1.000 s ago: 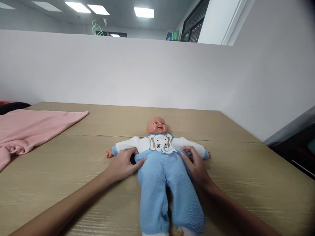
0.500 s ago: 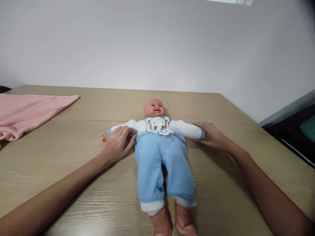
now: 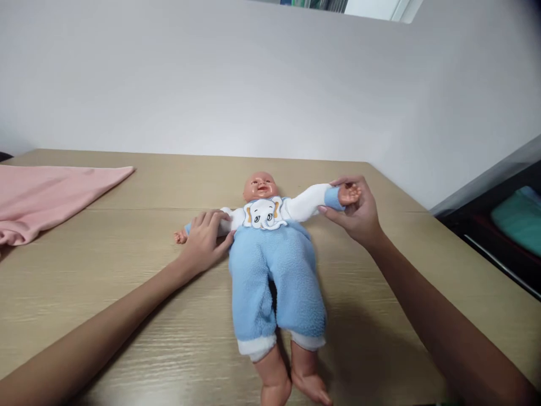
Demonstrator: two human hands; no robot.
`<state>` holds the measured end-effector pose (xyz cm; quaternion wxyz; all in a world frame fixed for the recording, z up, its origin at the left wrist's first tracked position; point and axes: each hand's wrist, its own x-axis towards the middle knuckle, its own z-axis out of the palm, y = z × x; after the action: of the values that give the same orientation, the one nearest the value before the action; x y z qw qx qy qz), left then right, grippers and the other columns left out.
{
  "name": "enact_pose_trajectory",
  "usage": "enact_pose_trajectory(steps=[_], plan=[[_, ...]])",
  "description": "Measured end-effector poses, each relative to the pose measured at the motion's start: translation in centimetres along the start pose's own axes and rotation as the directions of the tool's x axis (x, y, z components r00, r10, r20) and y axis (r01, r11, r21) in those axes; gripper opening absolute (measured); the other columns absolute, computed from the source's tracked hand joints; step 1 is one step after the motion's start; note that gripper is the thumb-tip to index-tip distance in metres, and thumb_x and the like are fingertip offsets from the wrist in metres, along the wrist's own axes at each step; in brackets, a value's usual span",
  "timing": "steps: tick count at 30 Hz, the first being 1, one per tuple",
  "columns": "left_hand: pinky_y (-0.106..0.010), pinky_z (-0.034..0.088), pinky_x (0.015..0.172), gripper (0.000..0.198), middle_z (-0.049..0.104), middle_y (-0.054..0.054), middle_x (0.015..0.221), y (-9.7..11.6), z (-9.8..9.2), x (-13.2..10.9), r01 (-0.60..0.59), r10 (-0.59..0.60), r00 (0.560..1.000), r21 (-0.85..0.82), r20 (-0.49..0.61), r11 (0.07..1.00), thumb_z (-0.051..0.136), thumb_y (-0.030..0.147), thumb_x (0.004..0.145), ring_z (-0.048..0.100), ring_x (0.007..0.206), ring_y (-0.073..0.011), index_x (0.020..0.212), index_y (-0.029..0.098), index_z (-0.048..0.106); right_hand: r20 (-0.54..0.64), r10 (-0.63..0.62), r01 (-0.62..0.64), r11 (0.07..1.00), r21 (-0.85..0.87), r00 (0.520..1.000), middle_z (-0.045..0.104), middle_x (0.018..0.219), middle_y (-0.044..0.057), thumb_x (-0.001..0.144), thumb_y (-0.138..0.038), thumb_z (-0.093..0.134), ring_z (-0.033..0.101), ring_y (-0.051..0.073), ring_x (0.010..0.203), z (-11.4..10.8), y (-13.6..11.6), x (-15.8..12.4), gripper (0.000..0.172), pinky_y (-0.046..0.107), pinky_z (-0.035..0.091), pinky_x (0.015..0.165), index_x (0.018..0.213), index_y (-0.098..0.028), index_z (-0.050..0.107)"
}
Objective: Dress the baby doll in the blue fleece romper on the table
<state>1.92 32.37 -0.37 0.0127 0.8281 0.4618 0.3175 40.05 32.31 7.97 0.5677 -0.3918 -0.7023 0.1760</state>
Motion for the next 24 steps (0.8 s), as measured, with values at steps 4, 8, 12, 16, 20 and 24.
enact_pose_trajectory(steps=[4, 8, 12, 16, 20, 24], plan=[[-0.051, 0.046, 0.099, 0.027, 0.068, -0.013, 0.125, -0.1, 0.3, -0.1, 0.015, -0.015, 0.998, -0.012, 0.053, 1.000, 0.053, 0.043, 0.107, 0.059, 0.110, -0.0345, 0.122, 0.020, 0.057, 0.142, -0.099, 0.108, 0.993, -0.054, 0.985, 0.062, 0.137, 0.008, 0.077, -0.031, 0.091, 0.063, 0.028, 0.125, 4.1, -4.0, 2.7, 0.066, 0.038, 0.060, 0.095, 0.134, -0.029, 0.058], [-0.046, 0.048, 0.092, 0.023, 0.068, -0.009, 0.113, 0.0, 0.0, -0.1, 0.069, -0.059, 0.997, -0.170, 0.058, 0.983, 0.054, 0.037, 0.105, 0.061, 0.099, -0.0291, 0.121, 0.020, 0.054, 0.285, -0.213, 0.258, 0.957, -0.132, 0.935, 0.070, 0.125, 0.006, 0.077, -0.026, 0.091, 0.067, 0.026, 0.113, 8.4, -7.0, 4.6, 0.068, 0.039, 0.055, 0.095, 0.137, -0.027, 0.059], [-0.038, 0.050, 0.083, 0.027, 0.066, -0.005, 0.116, 0.3, -1.0, 0.0, 0.161, -0.142, 0.987, -0.485, 0.074, 0.860, 0.050, 0.044, 0.108, 0.064, 0.087, -0.0212, 0.126, 0.024, 0.049, 0.371, -0.268, 0.334, 0.934, -0.124, 0.889, 0.073, 0.123, 0.004, 0.082, -0.022, 0.089, 0.066, 0.025, 0.110, 12.4, -8.8, 5.6, 0.056, 0.039, 0.051, 0.099, 0.132, -0.027, 0.064], [-0.039, 0.052, 0.083, 0.051, 0.066, -0.002, 0.101, 0.9, -1.2, 0.5, 0.299, -0.311, 0.947, -0.550, 0.073, 0.780, 0.077, 0.060, 0.091, 0.065, 0.086, -0.0230, 0.117, 0.024, 0.051, 0.470, -0.223, 0.298, 0.950, -0.089, 0.854, 0.074, 0.123, 0.006, 0.086, -0.023, 0.088, 0.064, 0.026, 0.119, 15.4, -10.3, 6.4, 0.059, 0.041, 0.050, 0.104, 0.138, -0.025, 0.060], [-0.044, 0.055, 0.099, 0.043, 0.073, -0.007, 0.101, 1.7, -0.9, 2.2, 0.316, -0.417, 0.907, -0.746, 0.057, 0.586, 0.083, 0.055, 0.083, 0.068, 0.111, -0.0322, 0.104, 0.022, 0.065, 0.598, -0.147, 0.302, 0.939, -0.167, 0.788, 0.076, 0.120, 0.004, 0.083, -0.023, 0.091, 0.065, 0.029, 0.119, 18.2, -11.1, 7.1, 0.055, 0.044, 0.048, 0.105, 0.130, -0.024, 0.064], [-0.041, 0.052, 0.115, 0.039, 0.076, -0.005, 0.122, 2.3, -1.5, 3.6, 0.109, -0.530, 0.847, -0.967, -0.031, 0.231, 0.081, 0.048, 0.085, 0.059, 0.140, -0.0317, 0.114, 0.026, 0.069, 0.633, -0.134, 0.312, 0.933, -0.177, 0.763, 0.075, 0.131, 0.009, 0.091, -0.030, 0.087, 0.064, 0.030, 0.127, 21.3, -12.2, 7.0, 0.044, 0.045, 0.048, 0.108, 0.127, -0.020, 0.065]])
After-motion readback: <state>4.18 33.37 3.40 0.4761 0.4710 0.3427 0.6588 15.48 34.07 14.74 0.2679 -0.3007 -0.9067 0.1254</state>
